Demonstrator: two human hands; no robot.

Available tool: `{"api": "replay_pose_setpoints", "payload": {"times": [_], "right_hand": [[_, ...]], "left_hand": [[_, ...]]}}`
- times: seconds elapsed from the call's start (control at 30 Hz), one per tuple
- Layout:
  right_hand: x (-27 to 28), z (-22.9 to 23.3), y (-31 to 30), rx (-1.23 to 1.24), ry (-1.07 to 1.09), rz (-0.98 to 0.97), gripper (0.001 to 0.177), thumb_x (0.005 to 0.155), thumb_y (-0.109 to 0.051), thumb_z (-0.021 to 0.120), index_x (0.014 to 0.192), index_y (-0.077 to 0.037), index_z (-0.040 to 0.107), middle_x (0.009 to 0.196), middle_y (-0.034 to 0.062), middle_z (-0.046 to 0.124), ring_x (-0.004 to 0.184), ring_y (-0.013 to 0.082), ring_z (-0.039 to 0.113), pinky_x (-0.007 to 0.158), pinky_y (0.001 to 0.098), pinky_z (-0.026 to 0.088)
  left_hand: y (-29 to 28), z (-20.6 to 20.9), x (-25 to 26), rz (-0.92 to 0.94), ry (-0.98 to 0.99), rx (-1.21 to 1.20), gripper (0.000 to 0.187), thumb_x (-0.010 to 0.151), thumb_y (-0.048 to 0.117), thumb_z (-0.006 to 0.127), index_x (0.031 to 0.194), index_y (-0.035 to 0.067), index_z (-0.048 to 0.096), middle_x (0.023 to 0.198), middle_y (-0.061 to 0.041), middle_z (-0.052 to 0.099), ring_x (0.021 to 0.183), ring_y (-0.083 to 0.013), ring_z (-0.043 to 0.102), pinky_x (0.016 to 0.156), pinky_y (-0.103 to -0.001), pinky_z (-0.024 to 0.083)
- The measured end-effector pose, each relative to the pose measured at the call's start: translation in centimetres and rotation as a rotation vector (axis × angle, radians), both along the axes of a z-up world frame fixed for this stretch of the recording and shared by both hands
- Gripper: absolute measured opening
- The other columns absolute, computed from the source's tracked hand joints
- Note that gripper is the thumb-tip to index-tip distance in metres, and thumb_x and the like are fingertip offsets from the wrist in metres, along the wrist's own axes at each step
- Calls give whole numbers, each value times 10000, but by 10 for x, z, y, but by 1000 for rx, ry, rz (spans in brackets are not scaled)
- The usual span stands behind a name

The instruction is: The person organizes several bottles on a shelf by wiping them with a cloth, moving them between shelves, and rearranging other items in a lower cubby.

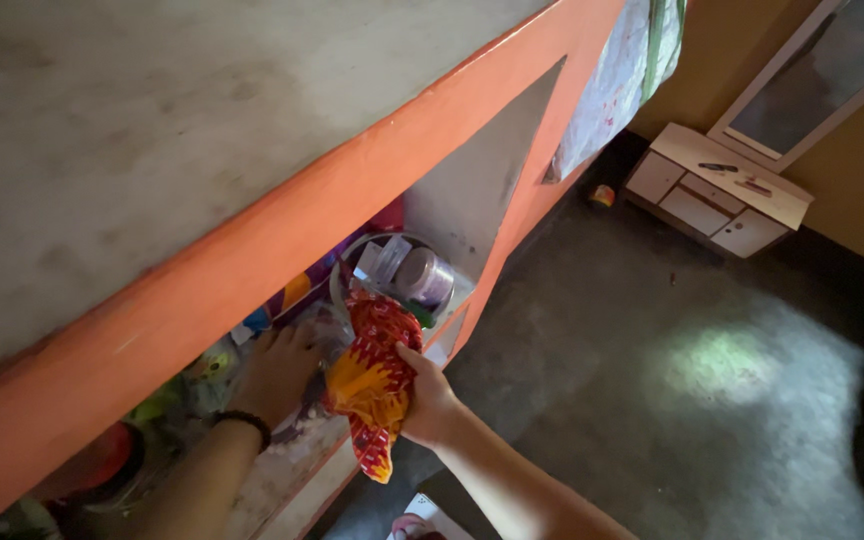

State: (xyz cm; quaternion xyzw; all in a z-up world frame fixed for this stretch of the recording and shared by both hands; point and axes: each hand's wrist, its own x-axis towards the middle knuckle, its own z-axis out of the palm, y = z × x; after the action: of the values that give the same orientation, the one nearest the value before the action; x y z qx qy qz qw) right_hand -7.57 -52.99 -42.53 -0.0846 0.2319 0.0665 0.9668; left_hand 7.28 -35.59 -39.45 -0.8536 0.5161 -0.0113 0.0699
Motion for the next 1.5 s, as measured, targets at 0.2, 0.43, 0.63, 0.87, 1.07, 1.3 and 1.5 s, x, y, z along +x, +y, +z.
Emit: {"api": "replay_pose_setpoints", "payload": {"times": [0.2,0.43,0.63,0.87,1.07,1.3,1.5], "right_hand": [[-1,-3,2,46,49,-50,565,1028,-373,487,1467,-17,468,1476,224,548,1347,410,528,1155,549,390],[-8,-5,-2,86,175,-129,532,1026,-343,491,1444,-14,488,1474,232,563,1350,414,532,1152,571,382],[-14,-8,-8,79,95,-96,523,1010,-341,486,1415,-12,507,1429,234,578,1301,418,553,1131,576,402],[-11,-2,-1,-300,77,-113,465,1009,-335,559,1329,2,562,1264,211,689,1089,360,704,963,496,567],[-44,85,12,-444,-16,-207,395,962,-323,608,1299,-121,563,1161,122,699,1015,280,718,880,465,604],[-101,129,0,-770,103,-844,394,947,-298,574,1275,-83,612,1056,118,701,856,218,689,694,372,571],[-109,186,-31,-1295,-200,-1297,362,1027,-308,467,1173,-41,662,982,90,718,808,169,670,688,317,543]], "left_hand": [[-3,-3,13,106,201,-207,339,864,88,604,1201,70,636,1247,-132,632,1046,-344,669,888,-478,529],[5,-1,29,38,218,-245,92,885,53,606,931,45,685,1112,-142,636,1036,-334,683,863,-447,548],[8,36,28,86,445,-386,131,836,94,708,957,47,698,1068,-76,671,971,-277,712,824,-413,558],[-2,94,-16,-14,559,-584,145,839,178,749,941,74,745,1005,-83,701,905,-267,714,776,-374,561],[-32,137,-76,-13,649,-666,216,836,260,786,945,76,761,950,-113,731,892,-309,711,782,-406,541],[-56,198,-150,-434,429,-984,167,872,211,777,957,85,705,996,-114,704,948,-340,704,808,-427,559],[-56,286,-188,-456,263,-1152,121,899,154,761,977,92,691,969,-95,700,844,-279,723,728,-381,577]]}}
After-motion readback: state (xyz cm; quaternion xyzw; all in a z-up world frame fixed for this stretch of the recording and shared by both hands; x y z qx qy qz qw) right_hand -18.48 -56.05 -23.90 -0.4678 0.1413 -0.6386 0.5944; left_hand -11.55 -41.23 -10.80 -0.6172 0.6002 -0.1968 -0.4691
